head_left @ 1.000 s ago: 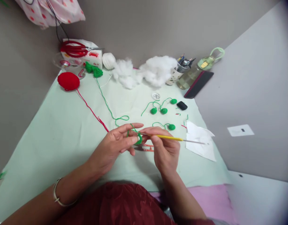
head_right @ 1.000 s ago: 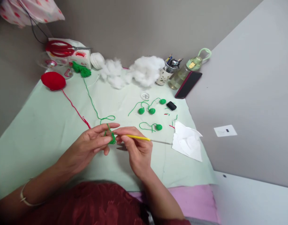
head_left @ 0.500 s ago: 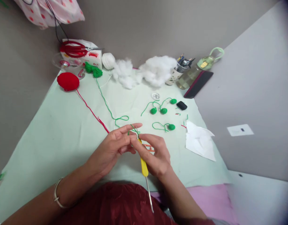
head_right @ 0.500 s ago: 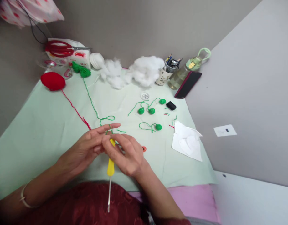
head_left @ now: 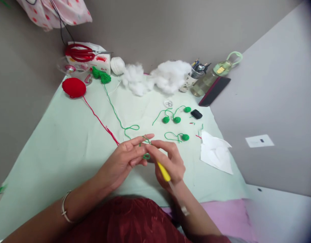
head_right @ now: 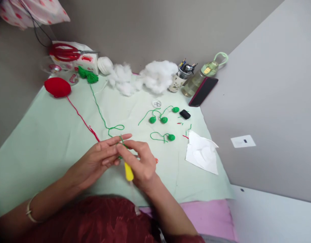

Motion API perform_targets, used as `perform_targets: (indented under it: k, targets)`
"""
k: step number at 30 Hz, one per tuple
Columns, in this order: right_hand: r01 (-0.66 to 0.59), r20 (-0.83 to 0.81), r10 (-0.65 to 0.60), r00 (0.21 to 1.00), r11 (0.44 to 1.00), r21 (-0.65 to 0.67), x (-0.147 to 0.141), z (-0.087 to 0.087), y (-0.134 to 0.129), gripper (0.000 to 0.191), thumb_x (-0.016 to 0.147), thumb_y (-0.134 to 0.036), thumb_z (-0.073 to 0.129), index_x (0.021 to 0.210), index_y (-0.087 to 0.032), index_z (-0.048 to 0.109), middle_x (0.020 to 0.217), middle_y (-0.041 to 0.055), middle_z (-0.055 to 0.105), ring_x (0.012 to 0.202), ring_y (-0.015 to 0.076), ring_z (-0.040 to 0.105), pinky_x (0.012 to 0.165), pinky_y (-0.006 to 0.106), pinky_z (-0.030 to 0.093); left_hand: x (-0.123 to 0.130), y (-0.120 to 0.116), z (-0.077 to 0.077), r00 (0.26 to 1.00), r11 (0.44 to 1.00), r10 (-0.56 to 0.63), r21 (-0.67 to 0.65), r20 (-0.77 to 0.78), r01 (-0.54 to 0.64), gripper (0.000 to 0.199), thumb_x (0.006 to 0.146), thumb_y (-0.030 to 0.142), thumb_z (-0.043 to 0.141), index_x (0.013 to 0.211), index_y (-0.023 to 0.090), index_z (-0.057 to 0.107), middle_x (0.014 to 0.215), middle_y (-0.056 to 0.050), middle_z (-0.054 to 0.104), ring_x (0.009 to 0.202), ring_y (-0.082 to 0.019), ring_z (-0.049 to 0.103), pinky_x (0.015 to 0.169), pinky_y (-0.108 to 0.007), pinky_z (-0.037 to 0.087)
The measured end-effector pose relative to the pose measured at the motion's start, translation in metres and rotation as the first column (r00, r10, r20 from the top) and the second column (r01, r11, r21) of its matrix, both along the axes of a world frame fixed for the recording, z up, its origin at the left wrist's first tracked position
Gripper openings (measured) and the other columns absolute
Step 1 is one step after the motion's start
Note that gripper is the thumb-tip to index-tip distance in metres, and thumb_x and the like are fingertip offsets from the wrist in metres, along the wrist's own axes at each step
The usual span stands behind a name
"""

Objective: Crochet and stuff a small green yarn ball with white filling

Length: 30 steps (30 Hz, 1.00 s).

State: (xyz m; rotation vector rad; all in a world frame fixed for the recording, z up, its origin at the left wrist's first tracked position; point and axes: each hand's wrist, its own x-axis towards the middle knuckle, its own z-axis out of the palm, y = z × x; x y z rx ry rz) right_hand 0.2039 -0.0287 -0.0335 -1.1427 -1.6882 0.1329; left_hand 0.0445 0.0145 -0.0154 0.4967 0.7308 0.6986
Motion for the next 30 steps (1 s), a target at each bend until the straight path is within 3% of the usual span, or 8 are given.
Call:
perform_targets:
  k: [3,6,9,14,21,25,28,30]
  targets:
    - [-0.054,-0.293,0.021,0.956,0.993,-0.105,0.005,0.004,0.004,0.025,0.1,-0.015,0.061,0.112,-0.028,0.078,0.095,0.0056,0.077,0.079,0.0193,0.072,0.071,0.037,0.062,-0.005,0.005,0.0,0.999,0.999,0.004,-0.054,0.037,-0.002,0.026,0.082,0.024,0.083,0.108,0.016,0.083,0.062,0.007,0.047,0.051,-0.004,0.024,0.06,-0.018,0.047]
    - [-0.159,-0.63,-0.013,0.777,0.963,-0.216,0.01,0.009,0.008,0.018,0.102,-0.023,0.062,0.1,-0.026,0.079,0.086,0.0028,0.074,0.064,0.0141,0.066,0.061,0.031,0.058,-0.009,0.009,0.0,0.999,0.999,0.018,-0.041,0.038,-0.016,0.021,0.079,0.022,0.083,0.098,0.014,0.085,0.071,0.004,0.056,0.051,-0.002,0.021,0.058,-0.017,0.048]
    - [-0.29,-0.755,0.017,0.656,0.929,-0.231,0.008,0.01,0.009,0.015,0.1,-0.027,0.065,0.096,-0.025,0.079,0.085,0.0021,0.074,0.063,0.0129,0.065,0.056,0.027,0.056,-0.009,0.008,0.0,0.999,1.0,-0.008,0.024,0.032,0.007,0.018,0.08,0.024,0.081,0.097,0.016,0.084,0.07,0.004,0.058,0.05,-0.003,0.025,0.059,-0.019,0.049]
    - [-0.274,-0.605,0.06,0.794,0.923,-0.269,0.003,0.007,0.009,0.014,0.1,-0.027,0.066,0.102,-0.024,0.079,0.098,0.0062,0.079,0.081,0.0176,0.071,0.071,0.033,0.061,-0.005,0.003,0.0,0.999,0.99,-0.001,0.141,-0.045,0.008,0.028,0.082,0.025,0.08,0.11,0.023,0.081,0.083,0.0,0.069,0.06,-0.008,0.047,0.066,-0.024,0.051]
    - [-0.355,-0.692,0.043,0.72,0.88,-0.316,0.009,0.009,0.011,0.021,0.105,-0.037,0.057,0.097,-0.022,0.069,0.086,0.0041,0.076,0.066,0.0156,0.069,0.062,0.032,0.06,-0.008,0.005,0.001,0.999,0.988,-0.02,0.152,-0.049,0.027,0.029,0.084,0.024,0.078,0.113,0.022,0.08,0.086,0.0,0.066,0.076,-0.014,0.06,0.075,-0.027,0.051]
    - [-0.143,-0.25,0.094,0.964,0.972,-0.187,0.01,0.006,0.001,0.02,0.105,-0.023,0.055,0.115,-0.03,0.072,0.099,0.0043,0.078,0.082,0.0187,0.074,0.071,0.034,0.063,-0.007,0.005,0.002,0.996,0.991,0.041,0.13,-0.079,-0.031,0.034,0.084,0.026,0.08,0.118,0.023,0.079,0.079,0.004,0.059,0.066,-0.009,0.054,0.074,-0.024,0.05]
    - [-0.092,0.015,0.094,0.995,0.991,-0.098,0.008,0.002,-0.005,0.035,0.097,-0.016,0.066,0.124,-0.037,0.073,0.108,0.0042,0.078,0.097,0.0224,0.075,0.077,0.036,0.065,-0.006,0.004,0.002,0.999,0.997,0.012,0.073,-0.049,-0.008,0.044,0.082,0.027,0.083,0.125,0.022,0.076,0.075,0.004,0.059,0.062,-0.009,0.051,0.071,-0.023,0.049]
    - [-0.103,0.0,0.103,0.995,0.991,-0.091,0.007,0.002,-0.005,0.036,0.096,-0.014,0.066,0.124,-0.036,0.075,0.111,0.0052,0.077,0.1,0.0232,0.075,0.077,0.036,0.066,-0.006,0.005,0.002,1.0,1.0,-0.027,0.015,-0.005,0.027,0.045,0.082,0.028,0.084,0.126,0.02,0.076,0.068,0.006,0.056,0.056,-0.006,0.042,0.069,-0.023,0.05]
